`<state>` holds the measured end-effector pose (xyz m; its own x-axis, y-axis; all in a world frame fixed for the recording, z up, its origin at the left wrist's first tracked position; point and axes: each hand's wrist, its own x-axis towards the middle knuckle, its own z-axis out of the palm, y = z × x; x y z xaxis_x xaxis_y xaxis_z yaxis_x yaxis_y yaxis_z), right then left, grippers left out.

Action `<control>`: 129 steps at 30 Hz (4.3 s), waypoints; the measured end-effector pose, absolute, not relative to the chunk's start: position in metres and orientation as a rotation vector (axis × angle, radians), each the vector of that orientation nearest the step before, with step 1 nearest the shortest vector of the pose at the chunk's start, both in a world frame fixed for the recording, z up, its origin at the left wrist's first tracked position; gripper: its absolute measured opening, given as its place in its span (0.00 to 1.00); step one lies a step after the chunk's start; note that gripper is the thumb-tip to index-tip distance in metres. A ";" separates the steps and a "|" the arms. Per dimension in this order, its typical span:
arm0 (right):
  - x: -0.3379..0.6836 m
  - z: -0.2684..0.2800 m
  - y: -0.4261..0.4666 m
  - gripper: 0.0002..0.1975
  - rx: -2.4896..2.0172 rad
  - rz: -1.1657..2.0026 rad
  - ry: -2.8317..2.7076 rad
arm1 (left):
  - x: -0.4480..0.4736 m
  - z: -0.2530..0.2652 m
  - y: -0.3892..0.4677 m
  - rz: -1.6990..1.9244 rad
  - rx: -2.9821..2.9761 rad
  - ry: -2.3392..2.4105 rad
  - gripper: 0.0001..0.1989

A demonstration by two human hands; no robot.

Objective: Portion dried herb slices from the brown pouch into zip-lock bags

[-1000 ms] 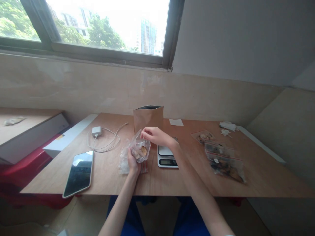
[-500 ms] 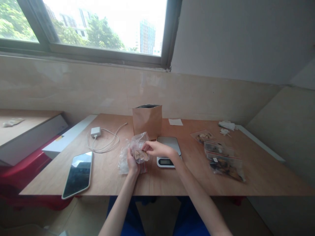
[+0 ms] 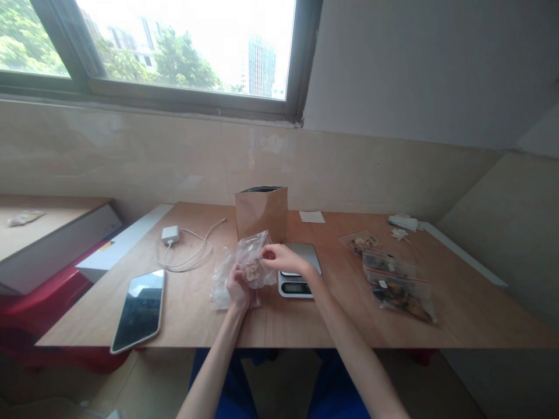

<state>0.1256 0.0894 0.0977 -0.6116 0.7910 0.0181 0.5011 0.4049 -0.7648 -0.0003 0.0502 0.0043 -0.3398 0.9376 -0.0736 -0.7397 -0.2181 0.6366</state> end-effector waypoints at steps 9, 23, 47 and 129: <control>0.122 0.087 0.092 0.06 -1.045 1.123 -2.323 | 0.003 0.001 0.051 1.713 0.571 0.748 0.16; 0.118 0.078 0.096 0.11 -0.874 0.816 -2.476 | 0.003 0.006 0.047 1.659 0.582 0.755 0.20; 0.123 0.066 0.102 0.08 -1.033 1.147 -2.256 | 0.005 -0.005 0.051 1.678 0.437 0.779 0.24; 0.064 0.156 0.221 0.10 -1.063 0.042 -1.775 | -0.007 -0.008 0.060 1.733 0.233 0.712 0.11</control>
